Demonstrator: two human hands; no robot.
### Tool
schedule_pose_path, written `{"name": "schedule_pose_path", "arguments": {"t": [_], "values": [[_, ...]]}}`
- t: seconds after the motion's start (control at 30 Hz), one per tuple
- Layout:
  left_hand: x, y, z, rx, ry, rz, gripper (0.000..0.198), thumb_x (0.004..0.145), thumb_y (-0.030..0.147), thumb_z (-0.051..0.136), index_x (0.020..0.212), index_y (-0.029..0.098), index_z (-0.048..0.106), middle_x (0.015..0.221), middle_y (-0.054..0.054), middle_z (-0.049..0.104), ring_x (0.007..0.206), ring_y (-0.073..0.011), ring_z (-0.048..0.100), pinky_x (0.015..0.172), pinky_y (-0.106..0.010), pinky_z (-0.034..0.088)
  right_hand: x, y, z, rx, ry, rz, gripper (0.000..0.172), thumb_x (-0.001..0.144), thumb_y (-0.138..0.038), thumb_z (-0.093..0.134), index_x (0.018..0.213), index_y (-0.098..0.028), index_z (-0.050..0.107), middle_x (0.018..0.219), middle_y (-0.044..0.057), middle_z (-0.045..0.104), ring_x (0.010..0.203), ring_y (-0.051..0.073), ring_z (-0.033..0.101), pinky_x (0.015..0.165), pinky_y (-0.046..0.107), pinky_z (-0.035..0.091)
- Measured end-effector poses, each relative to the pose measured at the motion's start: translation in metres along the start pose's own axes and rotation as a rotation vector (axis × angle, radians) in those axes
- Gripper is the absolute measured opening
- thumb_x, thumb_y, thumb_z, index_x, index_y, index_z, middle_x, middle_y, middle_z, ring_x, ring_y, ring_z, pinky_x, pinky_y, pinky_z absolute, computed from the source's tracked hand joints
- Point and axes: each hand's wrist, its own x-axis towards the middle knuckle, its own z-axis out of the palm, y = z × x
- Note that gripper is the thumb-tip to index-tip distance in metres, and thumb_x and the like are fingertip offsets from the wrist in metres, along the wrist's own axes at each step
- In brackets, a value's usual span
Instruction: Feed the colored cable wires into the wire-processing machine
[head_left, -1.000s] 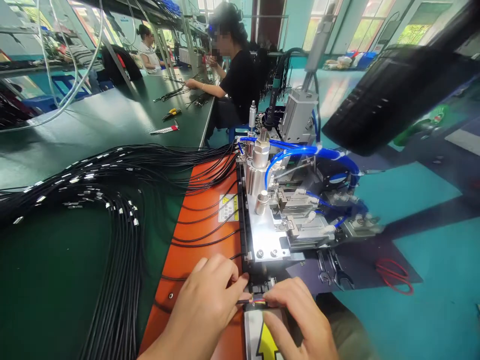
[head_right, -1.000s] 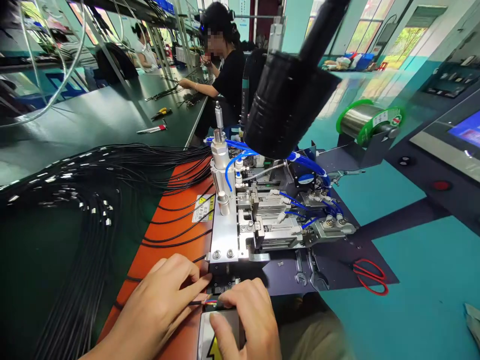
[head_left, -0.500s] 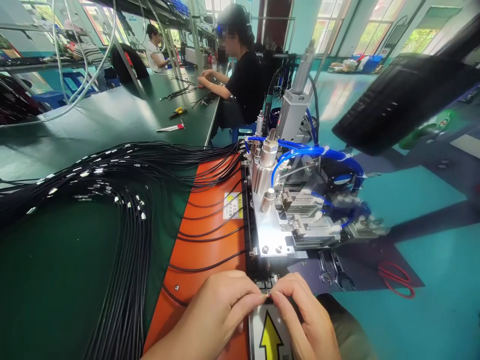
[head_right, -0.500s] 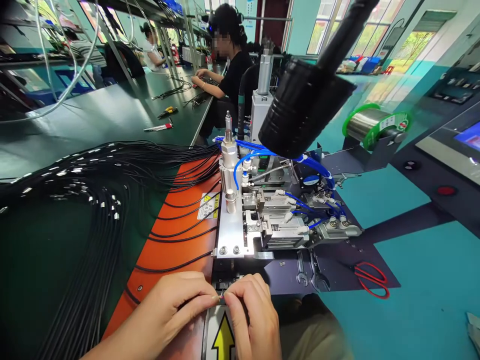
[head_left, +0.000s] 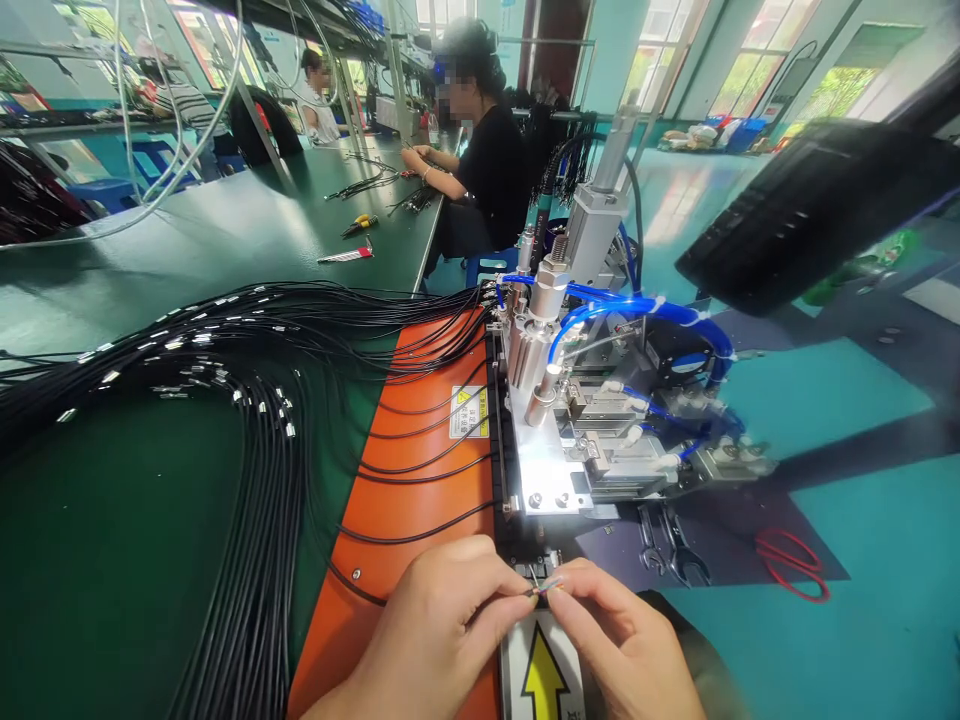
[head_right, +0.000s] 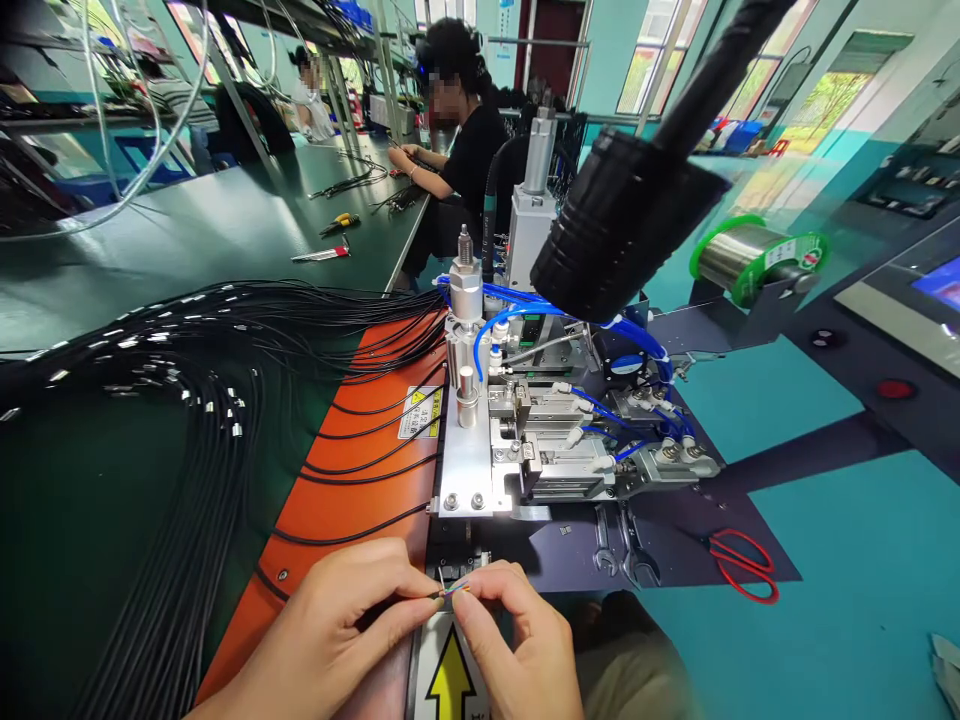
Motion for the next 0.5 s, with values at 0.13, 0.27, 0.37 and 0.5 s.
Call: {"name": "schedule_pose_path", "arguments": {"t": [0.13, 0.27, 0.37, 0.5], "values": [[-0.004, -0.004, 0.003, 0.058, 0.019, 0.091, 0.018, 0.086, 0.016, 0.049, 0.077, 0.017, 0.065, 0.068, -0.001, 0.056, 0.063, -0.0123, 0.053, 0.055, -0.020, 0.036, 0.002, -0.003, 0.000, 0.214, -0.072, 0.166, 0.018, 0.070, -0.035, 0.066, 0.069, -0.017, 0.066, 0.070, 0.003, 0.063, 0.070, 0.018, 0.057, 0.069, 0.028, 0.045], [-0.007, -0.003, 0.005, 0.065, 0.032, 0.112, 0.022, 0.089, 0.018, 0.043, 0.081, 0.016, 0.064, 0.070, -0.002, 0.056, 0.065, -0.0125, 0.053, 0.058, -0.020, 0.037, 0.000, 0.000, 0.001, 0.101, -0.102, 0.058, 0.018, 0.076, -0.032, 0.060, 0.067, -0.018, 0.065, 0.069, 0.004, 0.064, 0.067, 0.019, 0.057, 0.065, 0.030, 0.044], [-0.008, -0.001, 0.007, 0.044, 0.050, 0.045, 0.022, 0.089, 0.018, 0.044, 0.079, 0.016, 0.064, 0.069, -0.002, 0.057, 0.065, -0.0121, 0.054, 0.059, -0.020, 0.038, -0.006, 0.004, 0.009, -0.313, 0.088, -0.385, 0.012, 0.076, -0.019, 0.058, 0.065, -0.020, 0.063, 0.064, 0.001, 0.063, 0.066, 0.018, 0.054, 0.064, 0.031, 0.038], [-0.005, 0.000, 0.007, 0.013, 0.075, -0.058, 0.022, 0.087, 0.016, 0.047, 0.072, 0.017, 0.064, 0.068, -0.001, 0.058, 0.064, -0.0120, 0.055, 0.058, -0.019, 0.038, -0.011, 0.009, 0.015, -0.635, 0.254, -0.753, 0.012, 0.074, -0.010, 0.056, 0.071, -0.021, 0.060, 0.061, -0.001, 0.061, 0.062, 0.017, 0.050, 0.068, 0.034, 0.030]]}}
